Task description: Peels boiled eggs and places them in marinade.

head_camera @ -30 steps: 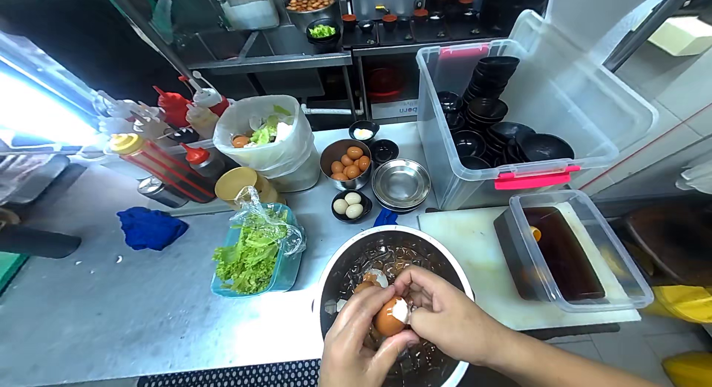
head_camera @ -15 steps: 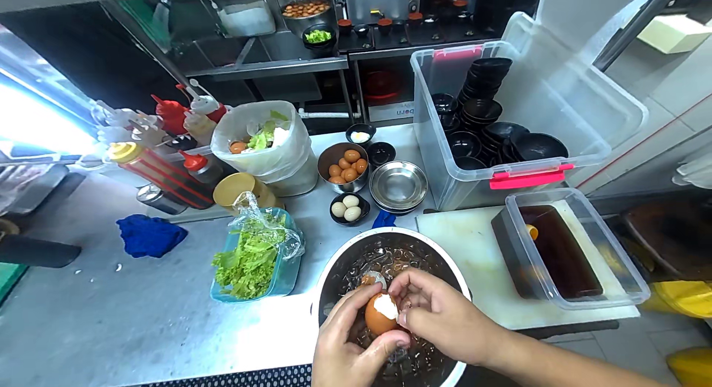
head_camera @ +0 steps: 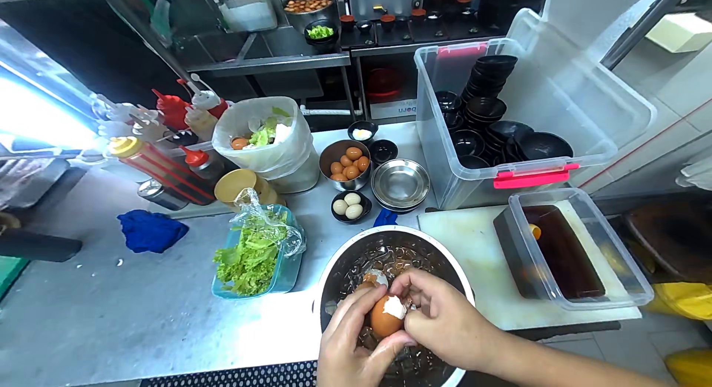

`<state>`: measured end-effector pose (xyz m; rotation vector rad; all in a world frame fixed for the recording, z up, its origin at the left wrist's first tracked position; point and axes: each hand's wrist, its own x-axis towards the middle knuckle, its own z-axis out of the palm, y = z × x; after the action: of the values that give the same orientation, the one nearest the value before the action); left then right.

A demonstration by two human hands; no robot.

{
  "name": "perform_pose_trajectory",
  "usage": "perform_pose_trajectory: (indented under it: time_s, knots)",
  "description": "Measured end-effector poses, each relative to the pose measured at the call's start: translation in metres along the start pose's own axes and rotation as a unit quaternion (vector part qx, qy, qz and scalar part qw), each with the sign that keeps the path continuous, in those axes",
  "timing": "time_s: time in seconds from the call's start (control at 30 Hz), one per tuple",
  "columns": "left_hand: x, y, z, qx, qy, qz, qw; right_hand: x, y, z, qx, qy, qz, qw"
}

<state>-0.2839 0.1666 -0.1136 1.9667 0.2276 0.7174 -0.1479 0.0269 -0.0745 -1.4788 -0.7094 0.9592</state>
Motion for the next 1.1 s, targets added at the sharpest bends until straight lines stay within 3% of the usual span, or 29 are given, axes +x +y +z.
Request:
perform_pose_trajectory:
  time_s: [0.13,0.37,0.57,0.83,1.1]
  knots:
    - [0.001,0.003,-0.001,-0.042,-0.008,-0.028,0.999,0.002,0.000,-0.001,-0.008,-0.003,0.015,1.000]
    - [0.009,0.006,-0.008,-0.248,-0.034,-0.113,0.962,0.001,0.002,-0.004,0.044,-0.006,0.004,0.999]
    - [0.011,0.004,-0.009,-0.240,-0.032,-0.113,0.964,0.000,0.005,-0.003,0.015,-0.008,-0.049,0.999]
    - [0.009,0.002,-0.006,-0.215,-0.030,-0.109,0.970,0.000,0.018,0.004,-0.142,0.088,-0.161,0.973]
    - [0.010,0.003,-0.007,-0.217,-0.035,-0.111,0.969,0.002,0.024,0.005,-0.185,0.110,-0.202,0.955]
